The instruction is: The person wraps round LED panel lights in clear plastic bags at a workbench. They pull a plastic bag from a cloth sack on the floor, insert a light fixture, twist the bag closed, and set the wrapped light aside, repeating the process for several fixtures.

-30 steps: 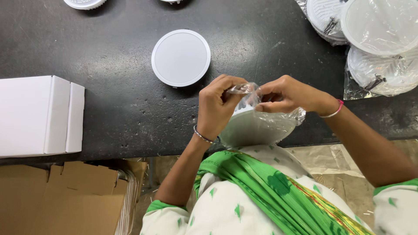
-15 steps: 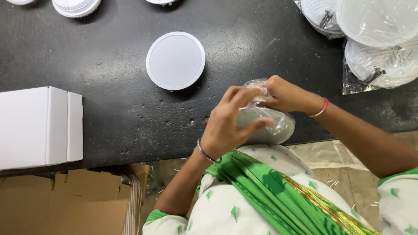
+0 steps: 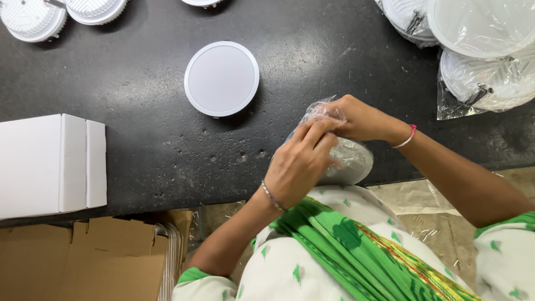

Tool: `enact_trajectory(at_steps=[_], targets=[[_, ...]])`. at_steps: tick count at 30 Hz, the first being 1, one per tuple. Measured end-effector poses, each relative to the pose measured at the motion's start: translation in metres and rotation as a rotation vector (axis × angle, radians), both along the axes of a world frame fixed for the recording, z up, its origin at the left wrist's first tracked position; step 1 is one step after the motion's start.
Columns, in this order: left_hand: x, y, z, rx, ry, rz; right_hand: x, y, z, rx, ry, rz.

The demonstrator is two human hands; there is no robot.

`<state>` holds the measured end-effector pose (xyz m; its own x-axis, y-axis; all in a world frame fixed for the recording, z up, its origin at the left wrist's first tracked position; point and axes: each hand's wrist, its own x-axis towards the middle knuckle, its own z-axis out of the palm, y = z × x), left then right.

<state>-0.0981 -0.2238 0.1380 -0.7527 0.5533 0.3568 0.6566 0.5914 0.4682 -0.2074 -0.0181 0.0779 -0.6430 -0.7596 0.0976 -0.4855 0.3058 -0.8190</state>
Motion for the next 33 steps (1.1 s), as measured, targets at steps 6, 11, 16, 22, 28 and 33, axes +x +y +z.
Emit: enact_trajectory(at_steps=[6,11,16,22,28,33], targets=[[0.005,0.004,-0.013,-0.130,0.304,-0.005,-0.004,0.002,-0.006,0.074,-0.083,-0.073],[-0.006,-0.003,-0.014,0.126,-0.159,0.086,-0.002,0.004,-0.009,0.086,-0.102,-0.074],[-0.003,-0.003,-0.008,0.030,0.149,-0.102,-0.004,0.008,-0.012,0.027,-0.070,-0.066],[-0.005,0.003,-0.016,0.065,0.259,-0.029,-0.004,0.009,-0.016,0.032,-0.148,-0.116],[-0.014,0.001,-0.013,0.394,-0.099,0.118,0.004,0.009,-0.011,0.020,-0.184,-0.090],[-0.034,-0.003,-0.001,0.645,-0.348,0.181,0.009,0.007,-0.002,0.110,-0.179,-0.115]])
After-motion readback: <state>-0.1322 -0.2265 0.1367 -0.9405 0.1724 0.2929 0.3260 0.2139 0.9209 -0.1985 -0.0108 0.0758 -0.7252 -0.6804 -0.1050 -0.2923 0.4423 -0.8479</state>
